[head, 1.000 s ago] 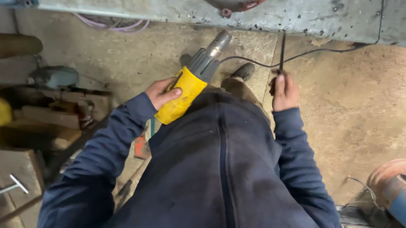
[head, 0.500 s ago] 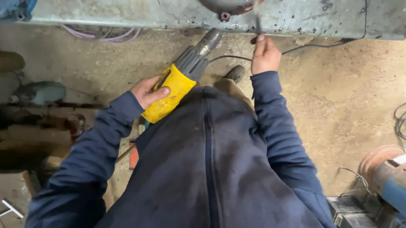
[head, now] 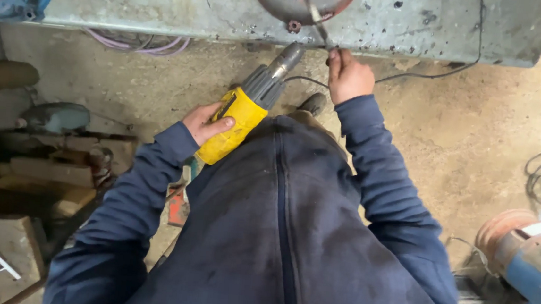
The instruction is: The person uses a yellow heat gun to apply heat to a circular metal component attached to a larger metal structure. They simultaneously use a metal rod to manipulate the heated area. The person moves the heat gun and rod around the circular component throughout the video.
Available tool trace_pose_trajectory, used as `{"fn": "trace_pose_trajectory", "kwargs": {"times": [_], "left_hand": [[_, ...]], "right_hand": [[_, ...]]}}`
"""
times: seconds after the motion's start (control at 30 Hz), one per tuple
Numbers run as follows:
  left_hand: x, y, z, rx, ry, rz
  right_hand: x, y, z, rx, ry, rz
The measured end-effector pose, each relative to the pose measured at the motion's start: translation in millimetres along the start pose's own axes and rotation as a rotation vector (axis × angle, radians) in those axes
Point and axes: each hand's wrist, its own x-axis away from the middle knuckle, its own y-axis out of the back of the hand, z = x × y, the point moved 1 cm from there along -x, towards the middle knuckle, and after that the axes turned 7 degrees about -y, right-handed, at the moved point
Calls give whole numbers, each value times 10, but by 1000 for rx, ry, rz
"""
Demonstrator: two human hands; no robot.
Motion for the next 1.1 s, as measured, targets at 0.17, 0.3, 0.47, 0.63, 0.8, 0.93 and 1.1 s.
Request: {"fn": "trace_pose_trajectory", "kwargs": {"times": [0.17, 0.3, 0.47, 0.63, 0.8, 0.93, 1.1], "left_hand": [[-12, -80, -28, 6, 8, -4], [-25, -137, 104, 177, 42, -18], [-9, -136, 263, 11, -16, -57], [2, -156, 141, 9, 21, -53], [-62, -111, 134, -144, -22, -50], [-64, -67, 129, -50, 20, 22], [-93, -27, 138, -32, 24, 19]], "right_hand": [[-44, 83, -14, 51, -3, 10], [11, 27, -60, 83, 113, 25], [79, -161, -160, 196, 151, -44], [105, -175, -108, 23, 20, -64], [64, -299, -342, -184, -41, -140], [254, -385, -425, -17, -37, -99], [293, -557, -379, 122, 9, -41]]}}
